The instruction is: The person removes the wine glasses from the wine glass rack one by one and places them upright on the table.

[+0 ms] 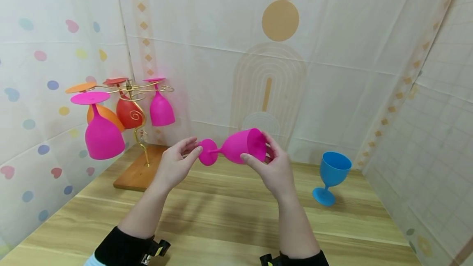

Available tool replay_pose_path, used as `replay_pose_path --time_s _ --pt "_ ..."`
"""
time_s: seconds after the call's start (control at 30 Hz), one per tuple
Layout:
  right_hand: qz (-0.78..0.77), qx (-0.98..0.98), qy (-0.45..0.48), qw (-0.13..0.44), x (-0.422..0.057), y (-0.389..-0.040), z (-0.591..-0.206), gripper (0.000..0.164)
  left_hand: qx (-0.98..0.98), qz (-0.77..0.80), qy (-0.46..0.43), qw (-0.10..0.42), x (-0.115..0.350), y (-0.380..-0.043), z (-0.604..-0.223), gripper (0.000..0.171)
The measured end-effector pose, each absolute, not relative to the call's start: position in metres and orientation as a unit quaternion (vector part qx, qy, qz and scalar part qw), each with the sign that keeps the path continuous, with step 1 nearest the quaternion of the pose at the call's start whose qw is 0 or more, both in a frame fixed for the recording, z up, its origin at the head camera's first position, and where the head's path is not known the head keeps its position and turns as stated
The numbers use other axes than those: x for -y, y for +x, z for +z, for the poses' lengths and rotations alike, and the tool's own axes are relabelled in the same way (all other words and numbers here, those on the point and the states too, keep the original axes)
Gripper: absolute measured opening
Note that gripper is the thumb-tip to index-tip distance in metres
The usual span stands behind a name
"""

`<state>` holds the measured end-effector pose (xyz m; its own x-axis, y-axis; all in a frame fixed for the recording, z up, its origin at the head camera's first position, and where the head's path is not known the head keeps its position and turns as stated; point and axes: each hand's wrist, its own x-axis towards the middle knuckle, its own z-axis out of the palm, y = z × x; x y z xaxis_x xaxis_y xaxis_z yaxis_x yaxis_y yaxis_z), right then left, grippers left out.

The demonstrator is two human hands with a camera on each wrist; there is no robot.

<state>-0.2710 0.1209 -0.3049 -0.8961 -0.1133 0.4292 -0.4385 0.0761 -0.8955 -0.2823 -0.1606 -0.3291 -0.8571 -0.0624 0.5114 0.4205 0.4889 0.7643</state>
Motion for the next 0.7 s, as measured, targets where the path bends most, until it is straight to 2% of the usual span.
replay_pose_path --time_s 0.27,0.43,0.7 --pt "0.621 0.747 0.186 0.149 -0.137 -0.266 -0.296 0.082 0.865 -0.415 -0.116 0.259 0.161 -0.280 -0.328 0.054" --pt "0.598 0.768 0.181 0.143 -0.147 -0.265 -0.294 0.085 0.890 -0.351 -0.119 0.264 0.161 -0.277 -0.327 0.055" --pt "0.533 0.820 0.158 0.136 -0.166 -0.266 -0.292 0.090 0.930 -0.276 -0.104 0.221 0.161 -0.275 -0.327 0.058"
